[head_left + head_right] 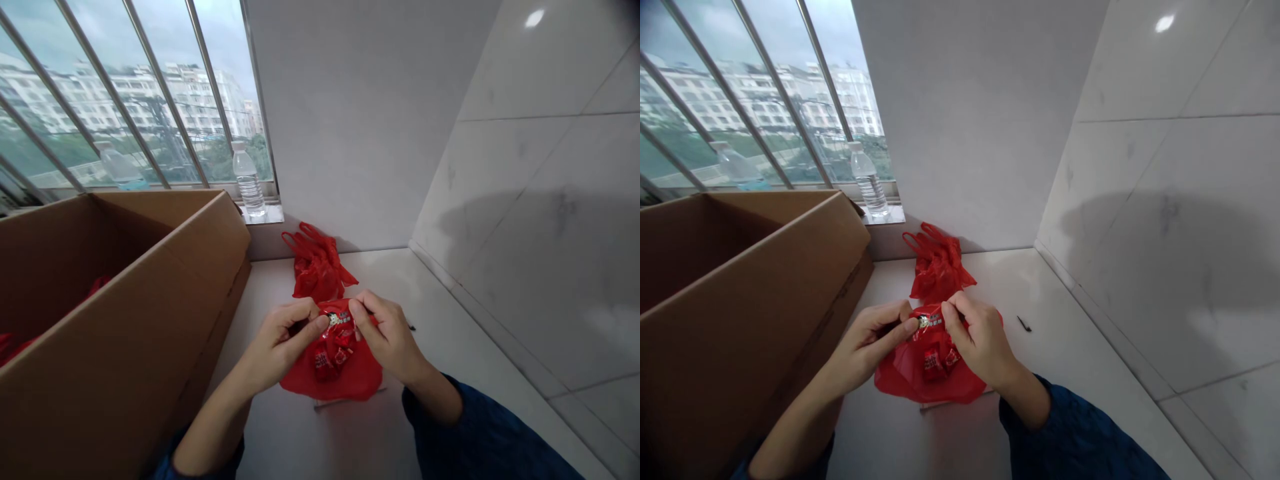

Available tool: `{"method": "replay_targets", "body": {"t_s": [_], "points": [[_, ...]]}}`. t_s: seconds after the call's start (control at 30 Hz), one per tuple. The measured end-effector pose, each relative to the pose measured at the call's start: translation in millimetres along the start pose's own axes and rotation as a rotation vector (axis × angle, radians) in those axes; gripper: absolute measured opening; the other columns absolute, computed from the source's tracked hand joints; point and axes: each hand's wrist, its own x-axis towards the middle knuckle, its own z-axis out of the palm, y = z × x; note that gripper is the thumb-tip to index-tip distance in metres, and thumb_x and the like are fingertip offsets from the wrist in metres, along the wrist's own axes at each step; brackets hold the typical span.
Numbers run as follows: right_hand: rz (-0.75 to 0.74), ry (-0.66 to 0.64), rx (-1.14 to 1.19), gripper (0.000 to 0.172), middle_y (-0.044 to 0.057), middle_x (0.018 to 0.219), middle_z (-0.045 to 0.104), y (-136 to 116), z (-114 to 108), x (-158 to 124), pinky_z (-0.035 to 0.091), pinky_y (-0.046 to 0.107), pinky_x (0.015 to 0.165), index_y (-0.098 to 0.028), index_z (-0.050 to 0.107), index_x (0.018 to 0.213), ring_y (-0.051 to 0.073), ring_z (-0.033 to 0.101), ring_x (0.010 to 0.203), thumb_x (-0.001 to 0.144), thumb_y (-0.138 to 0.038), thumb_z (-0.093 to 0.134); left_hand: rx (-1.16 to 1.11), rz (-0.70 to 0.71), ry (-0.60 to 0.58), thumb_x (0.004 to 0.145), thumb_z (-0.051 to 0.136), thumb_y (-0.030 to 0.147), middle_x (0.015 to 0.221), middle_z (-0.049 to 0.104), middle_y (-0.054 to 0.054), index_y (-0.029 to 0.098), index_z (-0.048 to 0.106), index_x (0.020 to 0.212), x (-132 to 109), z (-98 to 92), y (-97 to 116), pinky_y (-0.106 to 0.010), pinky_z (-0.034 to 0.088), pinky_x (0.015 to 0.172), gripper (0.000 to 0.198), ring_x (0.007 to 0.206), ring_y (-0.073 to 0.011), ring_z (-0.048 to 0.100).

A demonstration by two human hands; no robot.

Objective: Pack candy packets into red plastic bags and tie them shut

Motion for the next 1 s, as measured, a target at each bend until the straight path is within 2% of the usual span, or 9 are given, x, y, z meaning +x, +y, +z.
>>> {"method": "replay_targets", "body": {"t_s": [0.2,0.27,0.37,0.5,0.6,0.8,1.0], "points": [[-0.052,-0.040,-0.047,0.028,-0.003,0.061,0.053,0.4,-0.6,0.7,0.039,0.029,0.063,-0.023,0.047,0.077,0.014,0.052,0.057,0.103,-0.032,0.039,0.003,-0.062,-0.081,0.100,0.046,0.036,0.064,0.036,0.004,0.018,0.037,0.065,-0.5,-2.8,1.2,-0.024,0.028,0.057,0.040,0.060,-0.0097,0.033],[-0.050,-0.049,-0.042,0.028,-0.003,0.063,0.054,0.8,-1.4,0.8,0.040,0.029,0.064,-0.023,0.048,0.078,0.014,0.053,0.059,0.103,-0.034,0.040,0.046,-0.065,-0.079,0.100,0.048,0.037,0.066,0.039,0.004,0.017,0.041,0.068,-1.0,-3.1,0.9,-0.024,0.029,0.058,0.039,0.062,-0.0101,0.036],[0.000,-0.105,0.057,0.027,-0.001,0.072,0.060,0.8,-3.8,1.0,0.043,0.028,0.066,-0.022,0.055,0.087,0.014,0.057,0.064,0.103,-0.039,0.041,0.101,-0.015,-0.062,0.098,0.052,0.035,0.071,0.047,0.003,0.017,0.050,0.074,-1.8,-3.4,-0.7,-0.023,0.034,0.062,0.030,0.067,-0.0110,0.042],[0.048,-0.222,0.222,0.022,0.000,0.084,0.066,2.6,-6.1,2.7,0.048,0.027,0.069,-0.023,0.062,0.101,0.015,0.062,0.074,0.097,-0.043,0.054,0.175,0.053,-0.061,0.098,0.054,0.031,0.073,0.050,0.002,0.017,0.052,0.076,-2.4,-5.5,-3.8,-0.023,0.035,0.061,0.026,0.066,-0.0107,0.044],[0.050,-0.192,0.233,0.018,0.001,0.090,0.070,6.1,-5.9,4.2,0.050,0.027,0.072,-0.023,0.066,0.098,0.016,0.064,0.079,0.093,-0.039,0.063,0.257,0.095,-0.055,0.098,0.053,0.028,0.076,0.051,0.001,0.017,0.053,0.078,-2.9,-7.5,-5.3,-0.023,0.034,0.061,0.024,0.066,-0.0105,0.046],[-0.054,-0.148,0.264,0.009,0.002,0.095,0.073,8.1,-3.0,5.8,0.052,0.031,0.081,-0.024,0.068,0.097,0.017,0.068,0.088,0.092,-0.031,0.065,0.384,0.182,-0.039,0.099,0.051,0.022,0.078,0.053,0.001,0.017,0.052,0.079,-4.8,-8.3,-3.3,-0.023,0.033,0.060,0.020,0.064,-0.0097,0.046],[-0.009,-0.114,0.330,0.012,0.002,0.089,0.073,11.1,4.0,5.9,0.052,0.029,0.074,-0.023,0.070,0.092,0.016,0.066,0.080,0.091,-0.035,0.065,0.394,0.177,-0.044,0.099,0.049,0.022,0.077,0.053,0.000,0.017,0.051,0.077,-4.3,-9.1,-3.5,-0.023,0.032,0.058,0.023,0.062,-0.0101,0.044]]}}
